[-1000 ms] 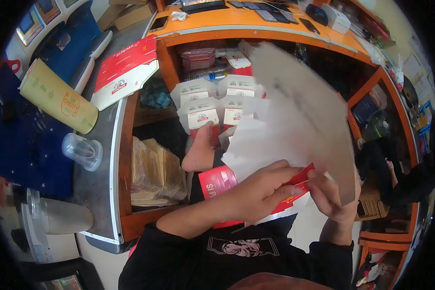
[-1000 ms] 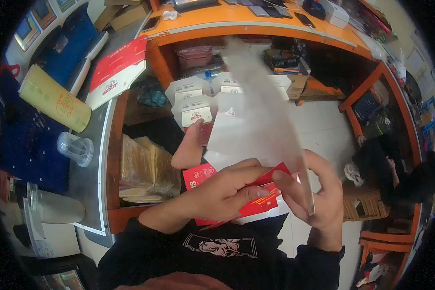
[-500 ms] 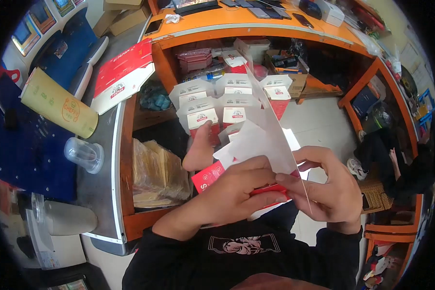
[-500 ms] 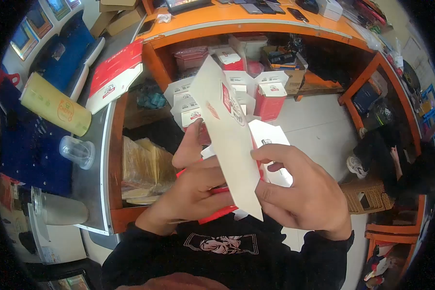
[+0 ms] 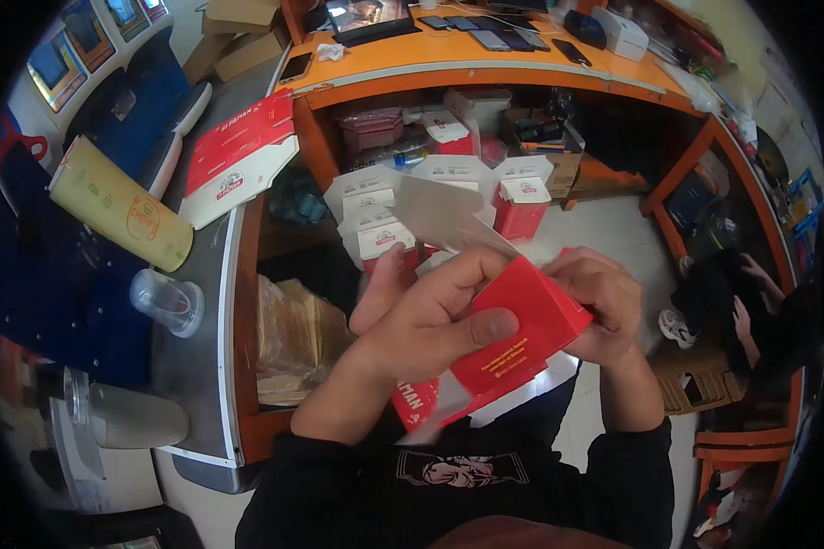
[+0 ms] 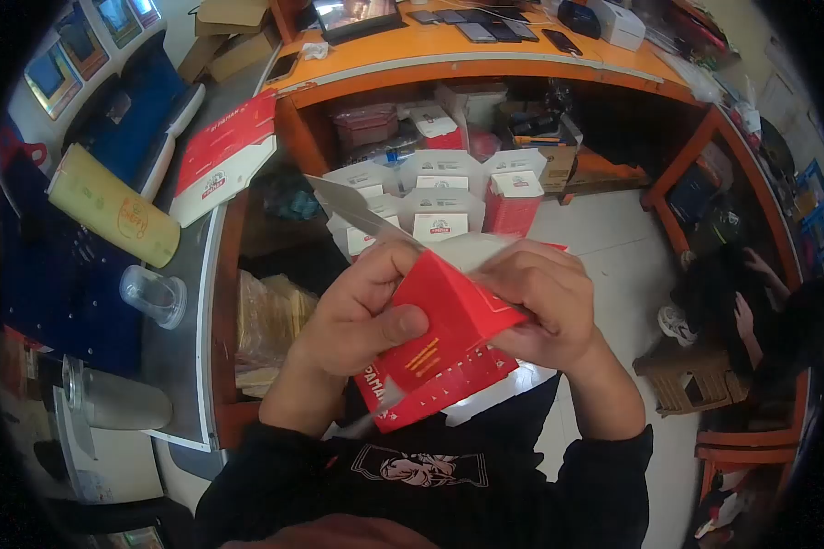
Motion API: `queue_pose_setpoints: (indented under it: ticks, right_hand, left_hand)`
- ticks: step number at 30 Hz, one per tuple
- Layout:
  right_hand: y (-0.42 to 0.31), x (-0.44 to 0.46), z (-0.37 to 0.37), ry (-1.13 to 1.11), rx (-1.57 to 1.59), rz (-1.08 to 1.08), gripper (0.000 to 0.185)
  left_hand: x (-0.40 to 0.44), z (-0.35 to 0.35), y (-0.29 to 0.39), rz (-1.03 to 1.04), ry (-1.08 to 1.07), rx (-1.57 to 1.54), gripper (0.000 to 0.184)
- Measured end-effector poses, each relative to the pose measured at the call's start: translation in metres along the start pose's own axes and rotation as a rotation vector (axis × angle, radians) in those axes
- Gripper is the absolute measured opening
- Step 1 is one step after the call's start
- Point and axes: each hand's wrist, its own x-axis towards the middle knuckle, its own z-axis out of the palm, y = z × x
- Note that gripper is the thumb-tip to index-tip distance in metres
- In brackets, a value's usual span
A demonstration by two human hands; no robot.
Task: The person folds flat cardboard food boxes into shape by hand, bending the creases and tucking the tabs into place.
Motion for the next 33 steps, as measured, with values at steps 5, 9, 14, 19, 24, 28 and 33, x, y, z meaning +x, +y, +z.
queue_pose_setpoints:
  ticks: [5,9,14,19,24,28,33]
  right_hand:
    - [-0.009,0.003,-0.021,-0.051,-0.178,0.04,0.053]
    - [-0.018,0.017,-0.001,0.168,-0.298,0.08,0.056]
    - [-0.032,0.006,0.018,-0.106,-0.257,-0.052,0.041]
    - [-0.016,-0.001,0.026,-0.06,-0.507,-0.16,0.035]
    - [-0.016,0.008,0.014,-0.064,-0.708,-0.021,0.025]
    - [-0.007,0.01,0.017,-0.028,-0.68,-0.176,0.021]
    - [0.002,-0.002,0.029,0.091,-0.685,-0.25,0.018]
  left_hand:
    - [0.007,-0.008,0.015,-0.095,-0.031,0.178,0.037]
    - [0.025,-0.004,0.011,0.099,0.311,-0.059,0.031]
    - [0.046,-0.019,-0.006,0.293,0.452,-0.188,0.024]
    - [0.053,-0.018,-0.014,0.267,0.512,-0.288,0.02]
    - [0.047,-0.02,-0.022,0.117,0.536,-0.017,0.024]
    - [0.046,-0.013,-0.027,0.052,0.571,0.15,0.043]
    - [0.043,-0.007,-0.047,0.121,0.603,0.109,0.024]
